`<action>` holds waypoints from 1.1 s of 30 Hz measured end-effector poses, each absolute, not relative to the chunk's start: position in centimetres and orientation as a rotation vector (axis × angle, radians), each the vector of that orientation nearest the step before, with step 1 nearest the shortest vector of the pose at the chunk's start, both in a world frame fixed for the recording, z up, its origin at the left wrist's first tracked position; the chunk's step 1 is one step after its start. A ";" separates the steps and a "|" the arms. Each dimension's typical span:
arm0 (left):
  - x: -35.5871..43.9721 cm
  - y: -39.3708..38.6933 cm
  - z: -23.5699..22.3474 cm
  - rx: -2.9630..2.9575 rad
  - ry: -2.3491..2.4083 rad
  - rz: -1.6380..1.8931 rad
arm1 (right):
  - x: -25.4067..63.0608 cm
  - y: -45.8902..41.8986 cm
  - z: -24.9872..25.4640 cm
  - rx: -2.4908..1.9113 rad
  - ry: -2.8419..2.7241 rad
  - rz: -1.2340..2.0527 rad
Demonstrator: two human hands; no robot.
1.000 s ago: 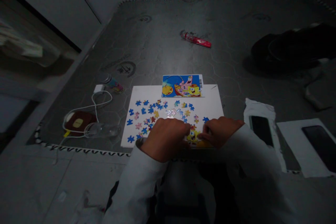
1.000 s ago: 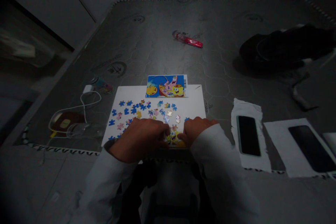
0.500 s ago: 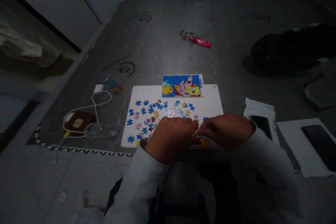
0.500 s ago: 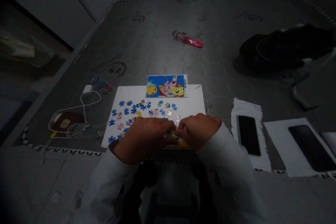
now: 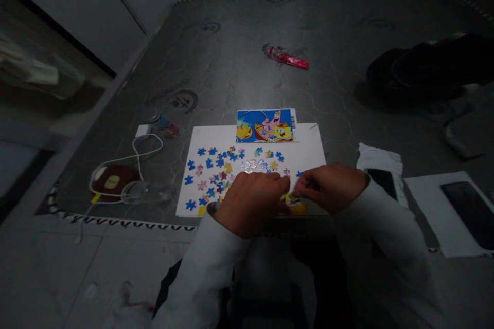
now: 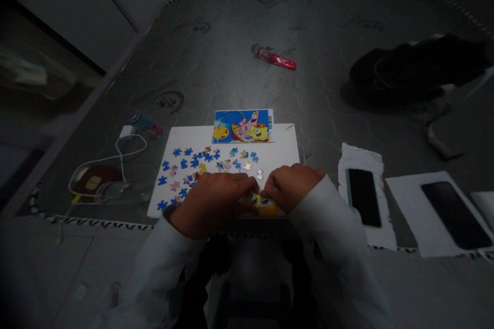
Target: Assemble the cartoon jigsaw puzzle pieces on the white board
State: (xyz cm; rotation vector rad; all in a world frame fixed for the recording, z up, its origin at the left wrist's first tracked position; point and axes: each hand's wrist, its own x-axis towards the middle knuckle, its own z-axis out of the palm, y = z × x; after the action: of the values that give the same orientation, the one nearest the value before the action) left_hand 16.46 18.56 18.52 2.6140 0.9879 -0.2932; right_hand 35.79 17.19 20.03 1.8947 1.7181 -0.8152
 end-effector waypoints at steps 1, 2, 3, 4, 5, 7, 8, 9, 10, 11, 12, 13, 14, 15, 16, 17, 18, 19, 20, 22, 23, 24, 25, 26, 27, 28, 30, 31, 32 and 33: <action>16.5 18.6 18.3 2.600 0.976 -0.334 | 35.8 17.1 19.8 1.891 1.717 -0.803; 16.5 18.7 18.1 2.584 0.967 -0.364 | 35.8 17.1 19.6 1.883 1.721 -0.793; 16.5 18.8 17.8 2.567 0.962 -0.379 | 35.8 17.0 19.4 1.871 1.728 -0.788; 16.5 18.9 17.6 2.549 0.963 -0.381 | 35.7 17.0 19.2 1.856 1.734 -0.791; 16.5 19.0 17.5 2.530 0.971 -0.378 | 35.7 17.0 19.0 1.840 1.735 -0.800; 16.5 19.2 17.4 2.497 1.008 -0.369 | 35.5 17.2 18.8 1.832 1.737 -0.804; 16.4 19.3 17.4 2.486 1.029 -0.367 | 35.4 17.3 18.8 1.838 1.728 -0.800; 16.4 19.4 17.5 2.476 1.045 -0.364 | 35.3 17.4 18.7 1.848 1.715 -0.794; 16.4 19.4 17.5 2.468 1.055 -0.359 | 35.2 17.6 18.7 1.864 1.706 -0.783; 16.3 19.5 17.5 2.460 1.061 -0.351 | 35.1 17.7 18.7 1.875 1.696 -0.777; 16.3 19.6 17.5 2.452 1.064 -0.336 | 35.0 17.8 18.7 1.882 1.690 -0.777; 16.2 19.6 17.5 2.445 1.066 -0.321 | 34.9 17.9 18.7 1.884 1.687 -0.780; 16.2 19.6 17.4 2.438 1.068 -0.306 | 34.9 18.0 18.7 1.886 1.692 -0.778; 16.2 19.6 17.4 2.431 1.070 -0.291 | 34.8 18.1 18.7 1.880 1.697 -0.781; 16.2 19.6 17.3 2.426 1.075 -0.275 | 34.8 18.1 18.7 1.876 1.700 -0.781; 16.2 19.6 17.3 2.422 1.080 -0.262 | 34.7 18.1 18.7 1.874 1.700 -0.781; 16.2 19.6 17.2 2.418 1.085 -0.252 | 34.7 18.1 18.8 1.876 1.696 -0.779; 16.2 19.6 17.2 2.413 1.091 -0.247 | 34.7 18.1 18.8 1.880 1.689 -0.778; 16.2 19.6 17.2 2.410 1.096 -0.245 | 34.7 18.1 18.8 1.882 1.683 -0.777; 16.3 19.6 17.2 2.405 1.100 -0.248 | 34.7 18.0 18.9 1.879 1.679 -0.768; 16.2 19.6 17.3 2.405 1.099 -0.248 | 34.7 18.0 18.9 1.879 1.688 -0.756; 16.2 19.6 17.3 2.405 1.098 -0.249 | 34.7 17.9 18.9 1.875 1.699 -0.745; 16.2 19.6 17.2 2.405 1.095 -0.250 | 34.7 17.9 18.9 1.869 1.709 -0.738; 16.2 19.6 17.2 2.406 1.092 -0.251 | 34.7 17.8 18.9 1.861 1.714 -0.736; 16.2 19.6 17.2 2.410 1.089 -0.248 | 34.7 17.8 18.9 1.852 1.716 -0.736; 16.3 19.6 17.1 2.414 1.087 -0.245 | 34.7 17.8 18.8 1.839 1.714 -0.740; 16.3 19.6 17.0 2.423 1.083 -0.236 | 34.7 17.8 18.6 1.824 1.708 -0.741; 16.3 19.5 16.9 2.425 1.081 -0.230 | 34.7 17.8 18.6 1.830 1.705 -0.734; 16.3 19.5 16.8 2.425 1.079 -0.227 | 34.6 17.9 18.5 1.837 1.700 -0.728; 16.3 19.5 16.8 2.424 1.077 -0.224 | 34.6 17.9 18.4 1.843 1.692 -0.726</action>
State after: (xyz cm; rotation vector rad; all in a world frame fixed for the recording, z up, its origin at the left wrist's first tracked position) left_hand 16.25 19.50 16.80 2.4243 1.0765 -0.2237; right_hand 34.59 17.91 18.45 1.8435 1.6925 -0.7260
